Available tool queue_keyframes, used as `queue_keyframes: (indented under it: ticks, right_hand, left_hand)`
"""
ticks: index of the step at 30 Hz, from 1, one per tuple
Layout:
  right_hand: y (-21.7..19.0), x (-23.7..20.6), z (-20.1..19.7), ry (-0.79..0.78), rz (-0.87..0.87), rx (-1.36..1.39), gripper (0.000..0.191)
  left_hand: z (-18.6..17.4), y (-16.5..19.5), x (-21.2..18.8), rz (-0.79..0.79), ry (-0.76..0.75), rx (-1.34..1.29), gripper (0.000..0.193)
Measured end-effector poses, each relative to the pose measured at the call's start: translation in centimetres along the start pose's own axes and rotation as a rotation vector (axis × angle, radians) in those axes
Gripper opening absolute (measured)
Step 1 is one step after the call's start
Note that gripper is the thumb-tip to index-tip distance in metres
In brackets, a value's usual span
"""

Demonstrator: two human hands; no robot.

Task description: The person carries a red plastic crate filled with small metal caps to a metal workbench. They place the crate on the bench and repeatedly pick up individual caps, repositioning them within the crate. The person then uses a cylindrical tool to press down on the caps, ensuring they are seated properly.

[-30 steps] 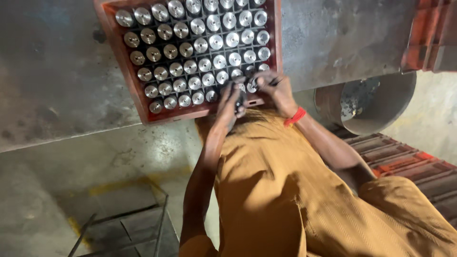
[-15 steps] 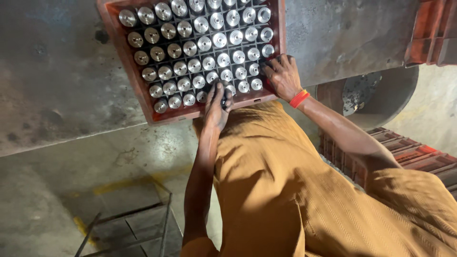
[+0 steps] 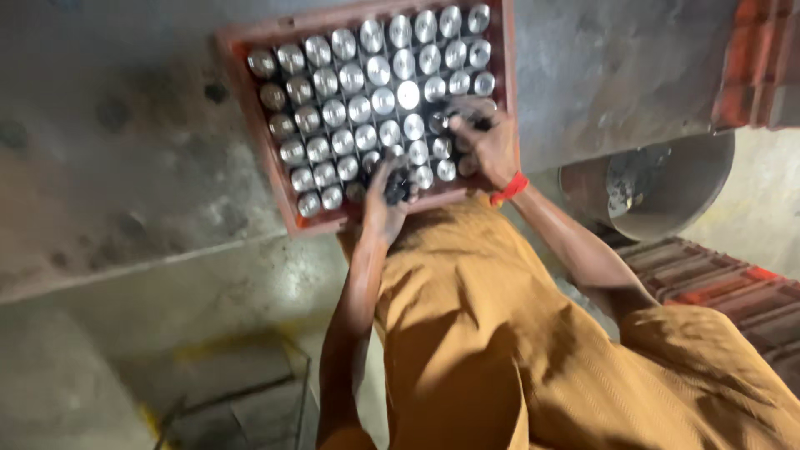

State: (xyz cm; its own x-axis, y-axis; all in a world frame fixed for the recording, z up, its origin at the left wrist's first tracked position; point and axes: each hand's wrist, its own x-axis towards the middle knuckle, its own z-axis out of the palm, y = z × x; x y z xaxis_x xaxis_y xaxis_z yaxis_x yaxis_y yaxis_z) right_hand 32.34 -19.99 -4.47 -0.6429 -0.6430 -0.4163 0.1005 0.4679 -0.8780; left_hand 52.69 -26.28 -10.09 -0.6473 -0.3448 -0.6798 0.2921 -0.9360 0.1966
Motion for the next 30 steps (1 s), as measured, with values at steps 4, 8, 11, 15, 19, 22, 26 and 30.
queue_keyframes:
  ticks: [4,8,11,15,19,22,26,30]
  right_hand:
    - [-1.9,7.4,-1.4,0.167,-0.538,-0.412,0.02]
    - [-2.1,12.5,-1.4,0.103,-0.806,-0.687,0.016]
    - [-1.9,14.4,-0.6,0.044,-0.816,-0.831,0.017]
    - [-3.2,15.0,-0.5,-0.006,-0.874,-1.033,0.017]
    - [-5.6,11.9,-0.7,0.013,-0.973,-0.944,0.032]
    - [-4.2,6.3,1.8,-0.049,-0.363,-0.501,0.037]
    - [-0.2,1.1,5.6,-0.575,0.033,0.145,0.036]
    - [-0.1,3.5,5.6,-0.377,-0.196,0.123,0.022]
  left_hand:
    - [-2.7,1.0,0.4,-0.06,-0.208,-0.185,0.023]
    - [-3.6,1.6,0.6,0.069,-0.184,-0.008,0.029]
    - [-3.3,2.3,0.9,0.037,-0.152,-0.135,0.036]
    - [-2.6,3.0,1.7,0.117,-0.073,0.014,0.023]
    - [-0.8,3.7,2.5,0.206,-0.102,0.057,0.027]
    - [0.7,4.1,2.0,0.204,-0.126,0.108,0.039]
    - [2.5,3.5,1.6,0.211,-0.065,0.459,0.052]
    - [2.3,3.0,2.8,0.181,0.098,0.382,0.033]
